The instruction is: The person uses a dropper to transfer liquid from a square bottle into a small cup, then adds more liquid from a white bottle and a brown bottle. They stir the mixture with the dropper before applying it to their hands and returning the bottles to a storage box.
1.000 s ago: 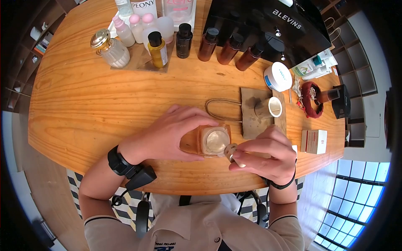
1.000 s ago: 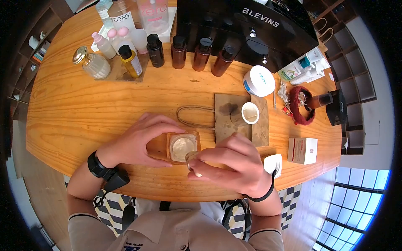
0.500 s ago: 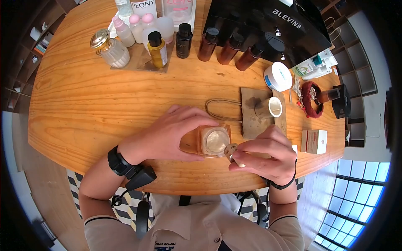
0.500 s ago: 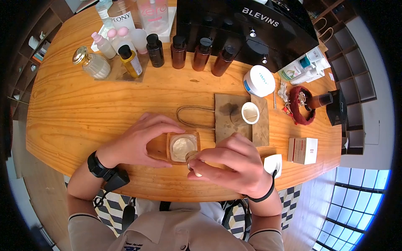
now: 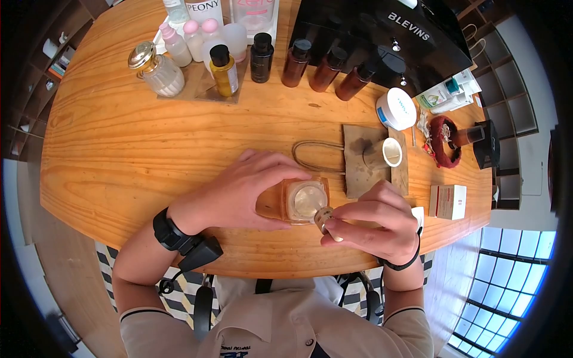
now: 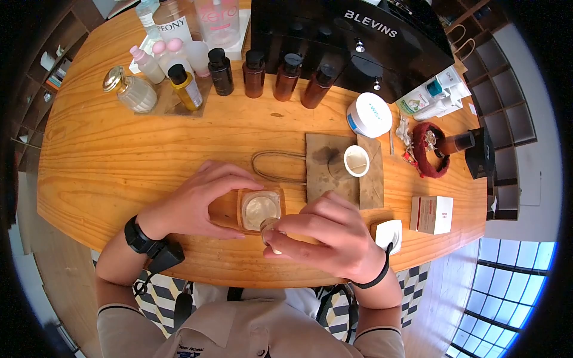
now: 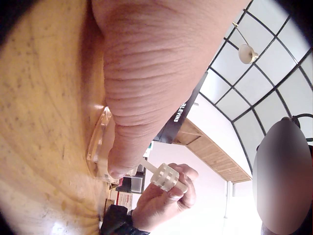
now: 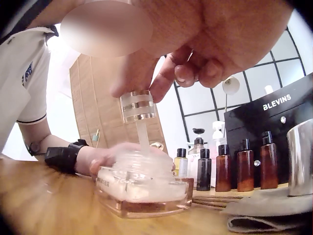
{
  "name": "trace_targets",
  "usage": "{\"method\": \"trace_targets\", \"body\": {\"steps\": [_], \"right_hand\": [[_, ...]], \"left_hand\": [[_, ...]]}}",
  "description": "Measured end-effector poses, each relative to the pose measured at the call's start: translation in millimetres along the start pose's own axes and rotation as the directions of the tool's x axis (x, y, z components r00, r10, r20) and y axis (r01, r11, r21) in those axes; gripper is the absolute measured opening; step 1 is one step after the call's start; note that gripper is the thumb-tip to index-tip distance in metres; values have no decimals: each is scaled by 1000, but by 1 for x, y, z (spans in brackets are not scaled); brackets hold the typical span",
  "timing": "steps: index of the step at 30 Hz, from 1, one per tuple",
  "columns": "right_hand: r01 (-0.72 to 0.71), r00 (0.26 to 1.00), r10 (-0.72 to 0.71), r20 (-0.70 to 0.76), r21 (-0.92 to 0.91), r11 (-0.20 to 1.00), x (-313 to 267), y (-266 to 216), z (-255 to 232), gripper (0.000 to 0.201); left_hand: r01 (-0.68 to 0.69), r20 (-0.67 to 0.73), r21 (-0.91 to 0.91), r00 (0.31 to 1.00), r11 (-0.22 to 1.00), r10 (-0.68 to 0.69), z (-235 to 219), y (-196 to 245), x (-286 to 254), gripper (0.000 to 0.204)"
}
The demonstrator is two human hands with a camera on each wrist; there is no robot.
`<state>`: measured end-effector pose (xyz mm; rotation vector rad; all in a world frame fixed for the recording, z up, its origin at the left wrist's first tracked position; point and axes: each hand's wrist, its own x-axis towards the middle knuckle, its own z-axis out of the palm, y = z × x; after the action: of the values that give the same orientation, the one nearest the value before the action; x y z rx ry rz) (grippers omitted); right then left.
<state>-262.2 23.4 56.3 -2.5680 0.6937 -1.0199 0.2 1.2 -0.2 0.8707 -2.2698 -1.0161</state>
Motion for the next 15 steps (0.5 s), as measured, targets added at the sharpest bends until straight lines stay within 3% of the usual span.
{"method": "trace_targets", "body": {"steps": [15], "right_hand": [[-17, 999, 17, -38, -1, 1000, 1, 0, -2, 31]], "left_hand": [[5, 6, -2, 1000, 1000, -5, 0, 0, 0, 72]]}}
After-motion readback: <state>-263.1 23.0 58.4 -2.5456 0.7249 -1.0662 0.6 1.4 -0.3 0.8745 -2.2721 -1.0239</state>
